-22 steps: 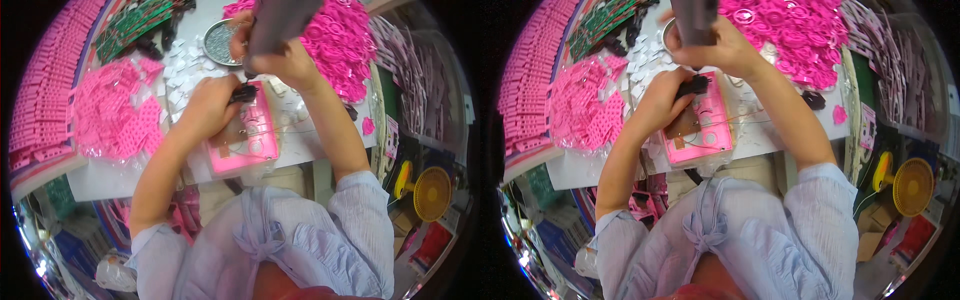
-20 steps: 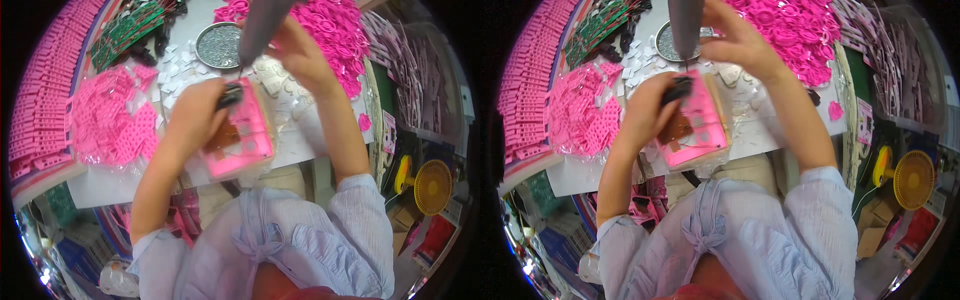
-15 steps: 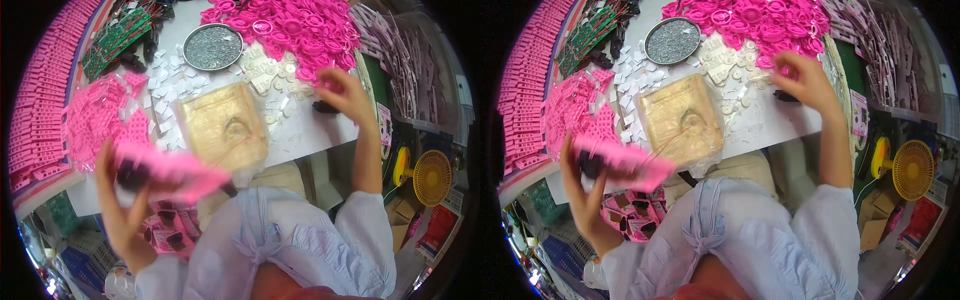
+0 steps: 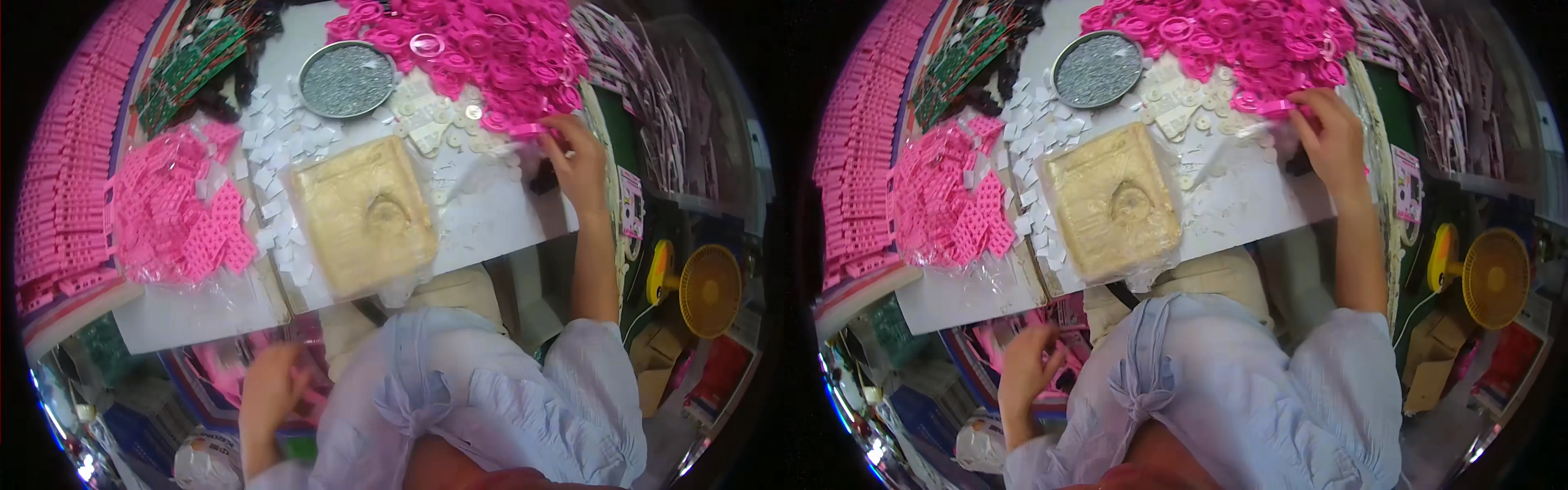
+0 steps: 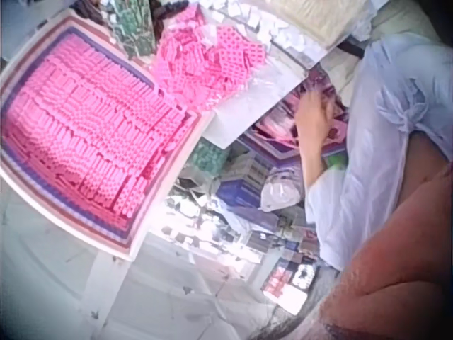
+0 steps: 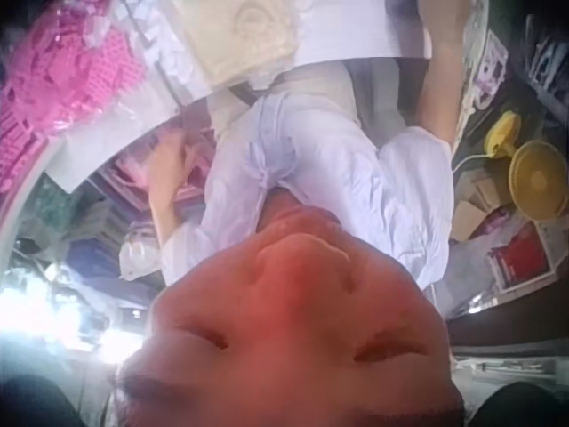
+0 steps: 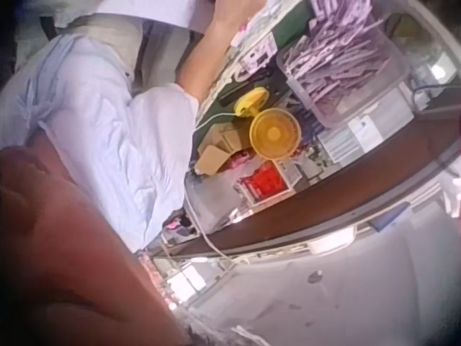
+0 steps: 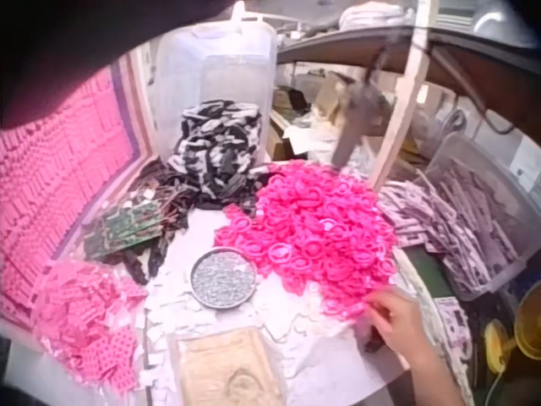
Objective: Assembling internal components, including a circuit board and motor, into a pink toy housing using an electric screwdriver.
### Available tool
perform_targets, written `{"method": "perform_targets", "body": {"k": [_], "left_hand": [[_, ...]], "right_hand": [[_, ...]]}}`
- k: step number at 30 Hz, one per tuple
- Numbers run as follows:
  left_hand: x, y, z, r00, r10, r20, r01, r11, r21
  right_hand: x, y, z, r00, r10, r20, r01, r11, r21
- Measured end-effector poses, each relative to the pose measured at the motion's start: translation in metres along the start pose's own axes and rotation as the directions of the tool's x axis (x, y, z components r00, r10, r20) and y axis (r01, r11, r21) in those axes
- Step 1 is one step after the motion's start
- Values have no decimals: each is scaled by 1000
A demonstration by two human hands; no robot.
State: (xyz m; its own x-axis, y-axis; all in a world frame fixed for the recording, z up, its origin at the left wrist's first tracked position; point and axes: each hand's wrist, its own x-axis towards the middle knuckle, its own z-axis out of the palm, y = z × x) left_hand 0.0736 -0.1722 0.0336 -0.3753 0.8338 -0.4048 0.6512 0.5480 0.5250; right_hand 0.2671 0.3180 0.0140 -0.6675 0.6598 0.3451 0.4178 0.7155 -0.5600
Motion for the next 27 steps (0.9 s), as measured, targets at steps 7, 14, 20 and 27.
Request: {"method": "perform_targets", "body": {"k": [7, 14, 20, 27], "left_hand": [[148, 90, 8, 890, -57, -453, -342, 572, -745], [169, 72, -1, 981, 191, -15, -115, 525, -843], [168, 60, 0, 931, 220, 290, 135, 530, -837], [177, 57, -7, 949, 81, 305, 172, 677, -715]], "right_hand": [[-26, -93, 68, 855, 178, 486, -514, 181, 838], [-38, -132, 70, 924, -326, 200, 140, 775, 616], [-32, -134, 77, 687, -651, 324, 464, 736, 494], [-25, -145, 81, 711, -587, 387, 490, 808, 327]]}}
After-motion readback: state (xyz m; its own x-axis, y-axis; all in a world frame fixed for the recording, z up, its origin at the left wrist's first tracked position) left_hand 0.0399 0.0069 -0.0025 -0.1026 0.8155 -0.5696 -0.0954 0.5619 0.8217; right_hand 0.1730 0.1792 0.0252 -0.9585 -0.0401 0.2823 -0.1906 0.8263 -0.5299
